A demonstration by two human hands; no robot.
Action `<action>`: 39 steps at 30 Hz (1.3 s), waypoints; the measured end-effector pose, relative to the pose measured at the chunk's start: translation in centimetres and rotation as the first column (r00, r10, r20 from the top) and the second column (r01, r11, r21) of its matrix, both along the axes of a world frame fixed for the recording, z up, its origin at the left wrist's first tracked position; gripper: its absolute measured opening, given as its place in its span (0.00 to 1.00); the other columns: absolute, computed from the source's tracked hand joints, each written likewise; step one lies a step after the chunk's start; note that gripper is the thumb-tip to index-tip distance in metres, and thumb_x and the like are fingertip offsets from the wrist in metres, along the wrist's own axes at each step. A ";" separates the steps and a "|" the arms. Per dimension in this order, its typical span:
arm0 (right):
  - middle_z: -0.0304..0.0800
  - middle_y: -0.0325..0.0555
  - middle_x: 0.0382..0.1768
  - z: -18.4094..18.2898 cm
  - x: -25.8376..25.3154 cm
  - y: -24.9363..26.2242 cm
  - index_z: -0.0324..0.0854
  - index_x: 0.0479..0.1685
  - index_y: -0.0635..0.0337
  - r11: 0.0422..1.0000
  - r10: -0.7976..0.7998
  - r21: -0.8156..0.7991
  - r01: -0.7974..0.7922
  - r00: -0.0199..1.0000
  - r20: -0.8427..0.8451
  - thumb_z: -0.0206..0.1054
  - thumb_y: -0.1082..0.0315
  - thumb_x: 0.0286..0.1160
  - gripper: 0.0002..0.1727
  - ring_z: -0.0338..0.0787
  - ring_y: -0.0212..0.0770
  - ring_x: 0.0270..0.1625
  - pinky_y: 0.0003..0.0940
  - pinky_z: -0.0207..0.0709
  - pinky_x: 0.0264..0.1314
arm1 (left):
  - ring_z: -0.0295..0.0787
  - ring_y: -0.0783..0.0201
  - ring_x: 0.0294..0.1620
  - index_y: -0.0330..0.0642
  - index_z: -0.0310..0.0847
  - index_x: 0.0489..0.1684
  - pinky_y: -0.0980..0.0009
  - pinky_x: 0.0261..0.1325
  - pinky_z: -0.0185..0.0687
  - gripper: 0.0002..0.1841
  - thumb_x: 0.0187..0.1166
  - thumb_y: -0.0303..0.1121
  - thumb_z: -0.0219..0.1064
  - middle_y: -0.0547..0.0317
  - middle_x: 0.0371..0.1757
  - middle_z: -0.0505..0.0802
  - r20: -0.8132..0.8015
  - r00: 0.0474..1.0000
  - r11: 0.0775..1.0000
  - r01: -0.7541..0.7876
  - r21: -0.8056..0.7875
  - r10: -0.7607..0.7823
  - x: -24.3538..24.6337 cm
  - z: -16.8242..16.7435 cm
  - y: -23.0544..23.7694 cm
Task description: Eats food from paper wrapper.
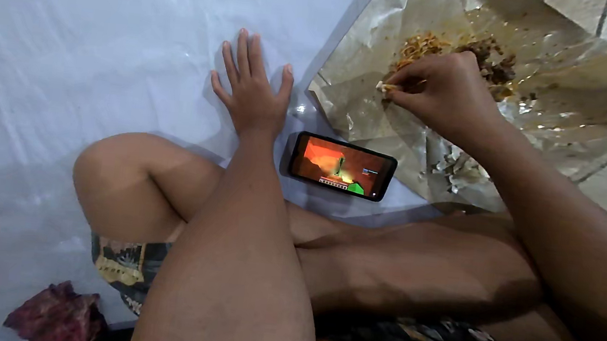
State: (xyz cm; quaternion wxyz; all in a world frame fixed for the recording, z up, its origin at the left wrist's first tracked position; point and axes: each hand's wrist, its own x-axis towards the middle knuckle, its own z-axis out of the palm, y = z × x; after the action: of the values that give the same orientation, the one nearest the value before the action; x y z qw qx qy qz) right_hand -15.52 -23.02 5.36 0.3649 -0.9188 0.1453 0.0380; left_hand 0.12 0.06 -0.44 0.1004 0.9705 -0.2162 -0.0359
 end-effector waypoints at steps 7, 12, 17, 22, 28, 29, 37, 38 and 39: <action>0.94 0.54 0.36 -0.2 0.0 0.0 0.92 0.42 0.63 0.999 -0.007 -0.034 0.006 1.000 -0.009 0.70 0.72 0.77 0.06 0.93 0.44 0.38 0.47 0.86 0.49 | 0.44 0.51 0.97 0.58 0.56 0.94 0.30 0.87 0.32 0.39 0.84 0.66 0.46 0.64 0.95 0.60 0.011 1.000 1.000 0.003 -0.013 -0.003 0.0 0.1 0.1; 0.92 0.55 0.34 -0.1 0.2 0.0 0.92 0.41 0.64 0.999 0.009 -0.044 -0.009 1.000 0.002 0.71 0.74 0.76 0.05 0.90 0.45 0.35 0.47 0.84 0.45 | 0.44 0.51 0.97 0.58 0.56 0.94 0.31 0.88 0.32 0.39 0.85 0.65 0.46 0.65 0.95 0.60 0.010 1.000 1.000 0.004 -0.016 -0.004 -0.1 0.1 0.0; 0.94 0.57 0.40 -0.3 0.0 -0.2 0.92 0.44 0.64 1.000 0.008 -0.019 -0.008 1.000 0.013 0.71 0.73 0.77 0.06 0.94 0.49 0.42 0.51 0.88 0.54 | 0.44 0.50 0.97 0.57 0.56 0.94 0.30 0.88 0.33 0.39 0.85 0.65 0.46 0.64 0.95 0.61 0.005 1.000 1.000 0.003 -0.006 -0.003 -0.1 0.3 0.0; 0.95 0.54 0.43 0.2 -0.2 -0.4 0.92 0.46 0.62 1.000 -0.005 -0.007 0.005 1.000 -0.025 0.72 0.71 0.78 0.06 0.95 0.47 0.46 0.49 0.88 0.58 | 0.44 0.51 0.97 0.58 0.57 0.94 0.31 0.88 0.33 0.39 0.84 0.65 0.46 0.64 0.95 0.61 0.007 1.000 1.000 -0.003 0.002 0.003 0.0 0.2 -0.1; 0.94 0.59 0.41 0.3 -0.1 0.0 0.91 0.47 0.64 0.998 0.044 -0.043 -0.046 0.998 -0.052 0.70 0.75 0.77 0.07 0.94 0.55 0.44 0.58 0.86 0.55 | 0.44 0.50 0.97 0.58 0.56 0.94 0.30 0.88 0.33 0.39 0.84 0.65 0.46 0.64 0.95 0.61 0.019 1.000 1.000 0.004 -0.001 -0.004 -0.1 0.2 0.0; 0.94 0.59 0.41 0.1 0.0 0.0 0.92 0.46 0.64 0.997 0.054 -0.047 -0.057 0.997 -0.048 0.70 0.75 0.77 0.06 0.94 0.55 0.43 0.58 0.86 0.54 | 0.44 0.51 0.97 0.58 0.56 0.94 0.30 0.88 0.33 0.39 0.84 0.65 0.46 0.64 0.95 0.60 0.012 1.000 1.000 0.004 0.003 -0.004 0.0 0.2 0.0; 0.91 0.53 0.31 0.0 -0.1 -0.3 0.92 0.41 0.63 1.000 0.016 -0.015 -0.016 0.999 -0.042 0.70 0.74 0.76 0.05 0.88 0.46 0.33 0.50 0.82 0.42 | 0.45 0.50 0.97 0.59 0.57 0.94 0.28 0.87 0.33 0.40 0.84 0.69 0.43 0.62 0.95 0.61 0.045 0.998 0.999 0.036 0.017 -0.037 0.4 -0.7 0.5; 0.91 0.52 0.31 -0.1 -0.2 -0.3 0.92 0.41 0.63 1.000 0.008 -0.009 -0.008 0.999 -0.042 0.70 0.74 0.77 0.05 0.88 0.45 0.32 0.49 0.82 0.42 | 0.46 0.50 0.97 0.59 0.57 0.94 0.27 0.87 0.33 0.41 0.84 0.69 0.42 0.61 0.95 0.61 0.054 0.998 0.999 0.044 0.018 -0.045 0.6 -0.9 0.7; 0.90 0.52 0.31 -0.1 -0.1 -0.3 0.92 0.41 0.63 1.000 0.003 -0.002 -0.003 0.999 -0.041 0.70 0.74 0.77 0.05 0.87 0.44 0.32 0.48 0.81 0.41 | 0.45 0.51 0.97 0.59 0.56 0.94 0.27 0.87 0.32 0.41 0.84 0.69 0.42 0.62 0.95 0.61 0.053 0.998 0.999 0.043 0.015 -0.044 0.6 -0.9 0.6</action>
State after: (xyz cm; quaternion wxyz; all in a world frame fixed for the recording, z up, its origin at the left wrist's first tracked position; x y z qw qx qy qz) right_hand -15.66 -23.36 5.25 0.3607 -0.9185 0.1515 0.0574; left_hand 0.73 0.68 -1.32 0.0871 0.9668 -0.2397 -0.0136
